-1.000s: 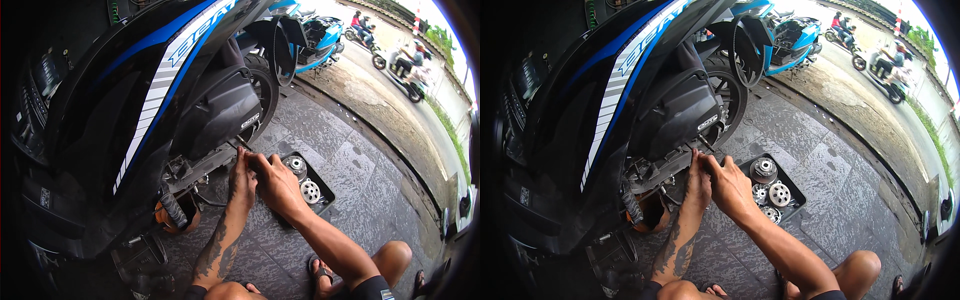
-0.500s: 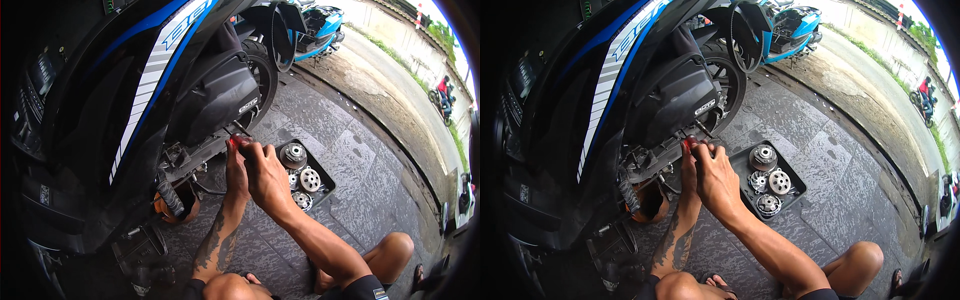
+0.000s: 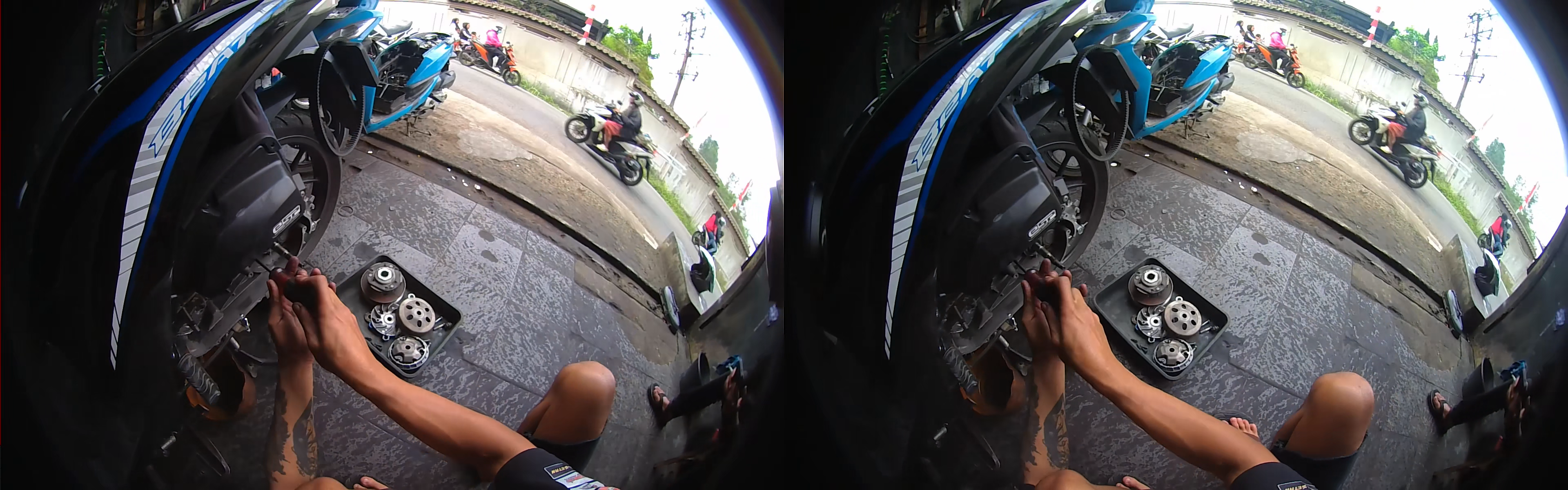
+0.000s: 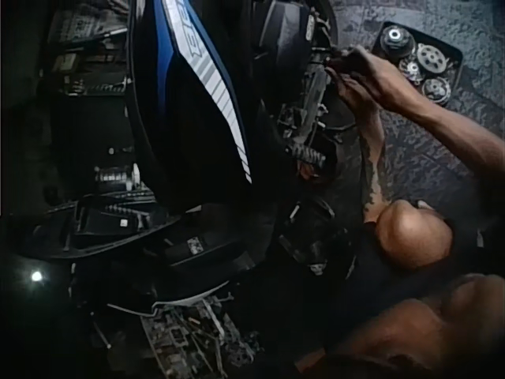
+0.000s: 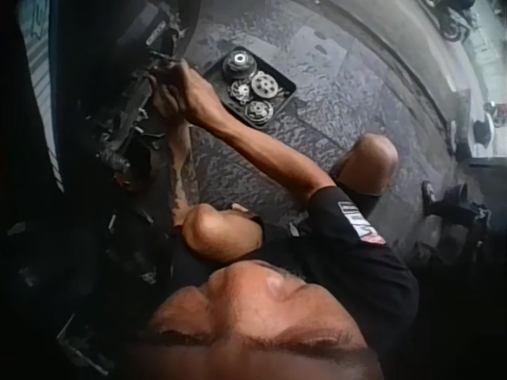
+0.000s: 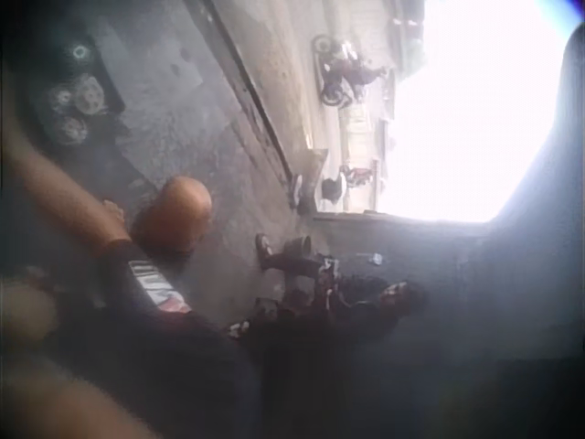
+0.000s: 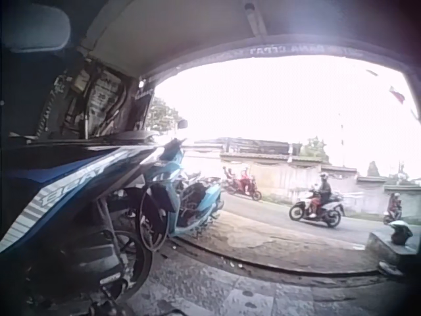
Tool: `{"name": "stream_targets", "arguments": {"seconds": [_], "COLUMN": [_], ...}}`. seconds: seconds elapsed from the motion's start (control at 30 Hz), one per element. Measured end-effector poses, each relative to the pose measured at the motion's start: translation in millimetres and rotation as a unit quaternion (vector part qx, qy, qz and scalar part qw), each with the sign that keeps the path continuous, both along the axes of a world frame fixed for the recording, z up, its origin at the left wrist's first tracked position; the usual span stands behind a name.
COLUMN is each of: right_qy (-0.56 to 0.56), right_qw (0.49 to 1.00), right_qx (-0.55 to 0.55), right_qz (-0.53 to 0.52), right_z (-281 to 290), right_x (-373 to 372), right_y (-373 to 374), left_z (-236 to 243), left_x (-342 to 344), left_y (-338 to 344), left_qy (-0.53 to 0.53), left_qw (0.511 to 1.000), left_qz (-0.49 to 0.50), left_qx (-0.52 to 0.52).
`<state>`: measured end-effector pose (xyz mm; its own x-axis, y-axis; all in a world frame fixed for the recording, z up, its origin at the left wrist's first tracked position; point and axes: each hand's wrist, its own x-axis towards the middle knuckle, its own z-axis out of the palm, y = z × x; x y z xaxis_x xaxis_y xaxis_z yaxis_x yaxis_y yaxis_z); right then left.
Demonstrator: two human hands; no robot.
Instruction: The person unscrews bolts from a motorcycle engine cover, removes the cover, and places motorcycle parts into a plastic bin while sitting on the ground.
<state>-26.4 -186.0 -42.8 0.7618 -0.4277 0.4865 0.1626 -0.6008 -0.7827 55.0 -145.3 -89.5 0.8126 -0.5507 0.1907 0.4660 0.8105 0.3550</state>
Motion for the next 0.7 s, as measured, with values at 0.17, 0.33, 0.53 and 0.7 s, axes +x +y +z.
{"name": "stream_targets", "arguments": {"seconds": [0.17, 0.33, 0.53, 0.7], "right_qy": [0.135, 0.082, 0.07, 0.106], "right_qw": [0.981, 0.991, 0.997, 0.991], "right_qx": [-0.139, 0.106, 0.026, -0.047], "right_qz": [-0.031, 0.003, -0.001, -0.061], "right_z": [21, 13, 13, 11], "right_x": [-10, -5, 1, -8], "right_y": [-2, -3, 5, -1], "left_z": [-19, -18, 4, -15], "left_x": [27, 10, -1, 8], "left_y": [20, 9, 10, 3], "left_qy": [-0.046, 0.031, 0.002, 0.043], "left_qw": [0.995, 0.999, 0.998, 0.997], "left_qz": [-0.036, 0.017, 0.027, -0.019], "left_qx": [0.076, 0.017, 0.053, 0.062]}}
